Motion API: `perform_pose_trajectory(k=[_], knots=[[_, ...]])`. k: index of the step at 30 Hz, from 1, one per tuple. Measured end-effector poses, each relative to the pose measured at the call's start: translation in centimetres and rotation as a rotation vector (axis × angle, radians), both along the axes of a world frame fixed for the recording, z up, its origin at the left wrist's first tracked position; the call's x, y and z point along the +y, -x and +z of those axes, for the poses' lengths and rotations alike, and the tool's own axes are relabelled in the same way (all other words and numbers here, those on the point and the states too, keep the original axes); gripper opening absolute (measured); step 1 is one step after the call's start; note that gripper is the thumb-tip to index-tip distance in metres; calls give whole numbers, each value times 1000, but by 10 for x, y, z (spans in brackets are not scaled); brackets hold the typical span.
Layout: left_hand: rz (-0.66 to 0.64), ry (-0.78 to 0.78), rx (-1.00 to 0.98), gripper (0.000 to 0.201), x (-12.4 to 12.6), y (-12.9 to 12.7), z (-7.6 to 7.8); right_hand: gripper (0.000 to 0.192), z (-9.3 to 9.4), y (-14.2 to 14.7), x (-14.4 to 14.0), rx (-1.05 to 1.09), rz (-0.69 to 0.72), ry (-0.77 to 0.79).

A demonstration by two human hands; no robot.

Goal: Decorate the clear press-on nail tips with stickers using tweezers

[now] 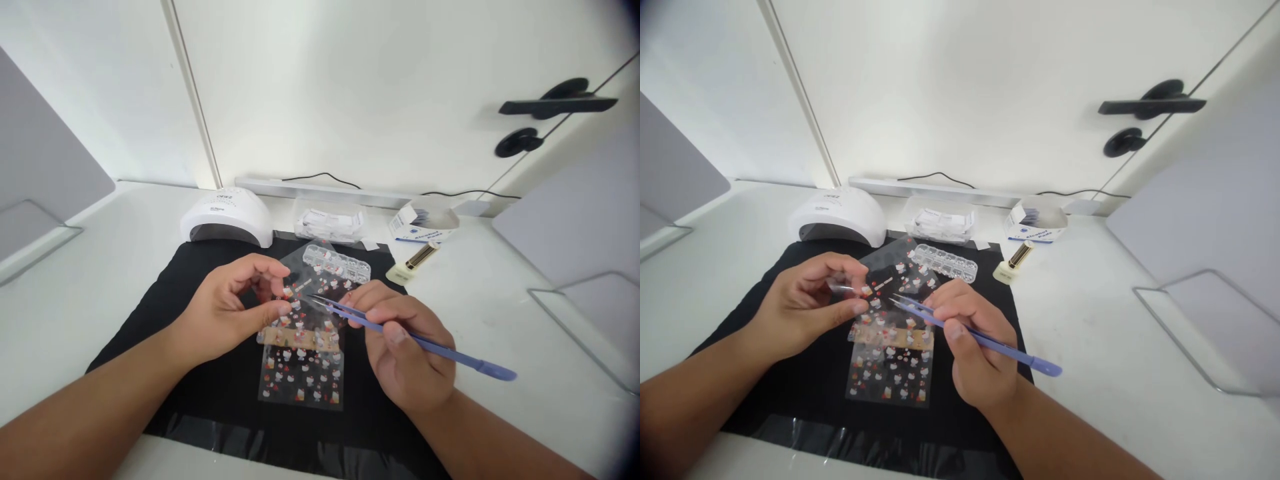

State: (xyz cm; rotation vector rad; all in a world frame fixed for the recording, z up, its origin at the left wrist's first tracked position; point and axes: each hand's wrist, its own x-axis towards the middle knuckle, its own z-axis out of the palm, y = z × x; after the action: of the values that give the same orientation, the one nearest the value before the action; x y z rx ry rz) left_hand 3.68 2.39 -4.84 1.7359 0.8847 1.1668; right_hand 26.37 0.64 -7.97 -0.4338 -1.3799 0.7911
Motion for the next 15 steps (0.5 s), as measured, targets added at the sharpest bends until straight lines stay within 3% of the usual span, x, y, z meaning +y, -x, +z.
perform_pose_trajectory(k=[8, 15], knots=[[18, 78, 12, 23, -4, -2, 3, 16, 6, -1, 2, -7, -34, -11], [-117, -34, 80, 24, -5, 1, 5, 16, 21, -14, 3, -61, 188, 16]])
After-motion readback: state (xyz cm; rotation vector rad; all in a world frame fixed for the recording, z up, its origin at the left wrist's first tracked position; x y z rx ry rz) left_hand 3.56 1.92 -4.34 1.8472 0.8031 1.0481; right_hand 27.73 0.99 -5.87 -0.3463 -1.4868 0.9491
